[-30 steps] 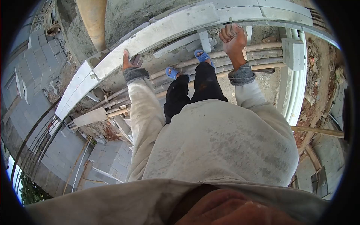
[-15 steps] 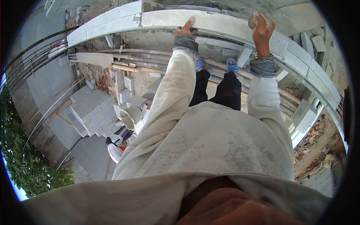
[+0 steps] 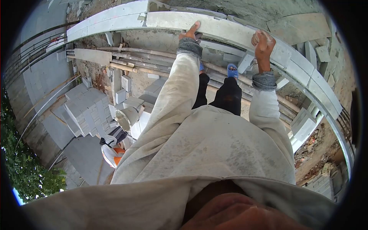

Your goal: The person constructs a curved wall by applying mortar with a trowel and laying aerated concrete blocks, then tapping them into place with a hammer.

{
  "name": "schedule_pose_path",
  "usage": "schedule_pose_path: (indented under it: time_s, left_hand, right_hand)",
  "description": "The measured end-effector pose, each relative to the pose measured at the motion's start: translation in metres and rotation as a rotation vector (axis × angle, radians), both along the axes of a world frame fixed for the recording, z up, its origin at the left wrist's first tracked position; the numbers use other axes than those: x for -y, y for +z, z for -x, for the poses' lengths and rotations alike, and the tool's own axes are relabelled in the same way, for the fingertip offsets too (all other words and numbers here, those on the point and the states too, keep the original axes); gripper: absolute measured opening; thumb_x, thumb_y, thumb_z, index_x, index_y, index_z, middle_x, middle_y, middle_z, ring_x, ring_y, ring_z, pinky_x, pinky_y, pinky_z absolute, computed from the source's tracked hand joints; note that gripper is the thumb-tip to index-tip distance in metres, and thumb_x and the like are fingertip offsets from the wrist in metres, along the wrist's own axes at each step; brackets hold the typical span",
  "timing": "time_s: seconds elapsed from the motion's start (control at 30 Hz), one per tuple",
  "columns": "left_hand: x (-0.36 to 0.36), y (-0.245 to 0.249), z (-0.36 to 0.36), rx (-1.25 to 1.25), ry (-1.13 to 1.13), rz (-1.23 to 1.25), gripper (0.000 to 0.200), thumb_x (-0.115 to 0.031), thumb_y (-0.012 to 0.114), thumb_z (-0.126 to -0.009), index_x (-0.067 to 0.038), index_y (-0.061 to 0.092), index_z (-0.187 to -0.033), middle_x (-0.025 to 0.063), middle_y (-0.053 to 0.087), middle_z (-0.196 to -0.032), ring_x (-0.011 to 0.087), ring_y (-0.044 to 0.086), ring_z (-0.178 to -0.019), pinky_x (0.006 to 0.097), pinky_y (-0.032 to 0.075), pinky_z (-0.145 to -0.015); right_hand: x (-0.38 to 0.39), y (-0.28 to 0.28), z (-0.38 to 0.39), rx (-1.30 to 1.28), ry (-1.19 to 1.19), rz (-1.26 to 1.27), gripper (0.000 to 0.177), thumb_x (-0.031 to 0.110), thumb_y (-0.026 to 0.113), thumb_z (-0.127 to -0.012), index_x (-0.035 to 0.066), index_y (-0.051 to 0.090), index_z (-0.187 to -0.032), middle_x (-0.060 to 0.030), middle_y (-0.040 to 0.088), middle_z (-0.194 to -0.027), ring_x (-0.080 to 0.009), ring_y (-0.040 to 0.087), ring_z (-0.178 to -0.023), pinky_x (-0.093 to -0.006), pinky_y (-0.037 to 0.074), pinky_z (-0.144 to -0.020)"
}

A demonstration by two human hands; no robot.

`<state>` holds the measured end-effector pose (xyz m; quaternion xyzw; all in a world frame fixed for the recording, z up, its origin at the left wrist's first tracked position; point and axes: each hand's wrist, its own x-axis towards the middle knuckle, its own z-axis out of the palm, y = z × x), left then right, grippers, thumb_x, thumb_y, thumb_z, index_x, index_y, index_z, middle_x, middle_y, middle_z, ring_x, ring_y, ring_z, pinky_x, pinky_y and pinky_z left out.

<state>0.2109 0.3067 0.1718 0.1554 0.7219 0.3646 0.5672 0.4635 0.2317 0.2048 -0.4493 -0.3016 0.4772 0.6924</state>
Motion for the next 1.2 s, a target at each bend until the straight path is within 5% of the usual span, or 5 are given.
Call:
schedule_pose_path:
  time_s: [0.33, 0.67, 0.9, 0.97, 1.2]
  left_hand:
    - [-0.001, -0.042, 0.007, -0.051, 0.001, -0.112, 0.115, -0.033, 0.085, -0.06, 0.015, 0.013, -0.135, 0.0301, 0.053, -0.114, 0.0295, 0.064, -0.095, 0.034, 0.054, -0.073]
    - [0.002, -0.021, 0.002, -0.077, 0.014, -0.052, 0.11, -0.029, 0.087, -0.059, 0.019, 0.021, -0.132, 0.0275, 0.056, -0.11, 0.0275, 0.064, -0.091, 0.0349, 0.054, -0.075]
    - [0.004, -0.006, 0.003, 0.009, 0.022, -0.061, 0.11, -0.022, 0.087, -0.059, 0.019, 0.016, -0.133, 0.0313, 0.051, -0.116, 0.0313, 0.063, -0.094, 0.0333, 0.056, -0.077]
    - [-0.001, -0.023, -0.001, 0.019, 0.063, -0.081, 0.112, -0.021, 0.087, -0.06, 0.019, 0.013, -0.134, 0.0319, 0.051, -0.116, 0.0311, 0.063, -0.094, 0.0336, 0.056, -0.076]
    - [0.003, -0.005, 0.002, 0.009, 0.031, -0.075, 0.117, -0.029, 0.088, -0.059, 0.018, 0.012, -0.135, 0.0294, 0.055, -0.113, 0.0285, 0.066, -0.084, 0.0332, 0.052, -0.06]
  right_hand:
    - [-0.014, 0.045, 0.031, -0.042, 0.079, 0.031, 0.032, 0.009, 0.045, -0.087, 0.006, 0.031, -0.058, 0.0018, 0.028, -0.054, -0.0069, 0.024, -0.047, -0.0252, 0.02, -0.043]
    - [-0.084, -0.004, 0.112, 0.374, 0.245, -0.116, 0.03, 0.008, 0.045, -0.083, 0.006, 0.03, -0.057, -0.0003, 0.025, -0.052, -0.0098, 0.02, -0.047, -0.0276, 0.022, -0.045]
    - [-0.091, 0.079, 0.112, 0.127, 0.276, -0.413, 0.032, 0.008, 0.044, -0.085, 0.006, 0.028, -0.057, 0.0007, 0.027, -0.052, -0.0088, 0.024, -0.047, -0.027, 0.021, -0.044]
    - [-0.091, -0.011, 0.109, 0.721, 0.177, -0.253, 0.033, 0.009, 0.045, -0.086, 0.004, 0.03, -0.057, 0.0008, 0.026, -0.052, -0.0087, 0.023, -0.047, -0.0273, 0.021, -0.045]
    - [-0.077, 0.032, 0.087, 0.354, 0.356, -0.352, 0.017, 0.01, 0.053, -0.085, 0.0, 0.055, -0.072, -0.0078, 0.051, -0.058, -0.0209, 0.042, -0.044, -0.031, 0.037, -0.045]
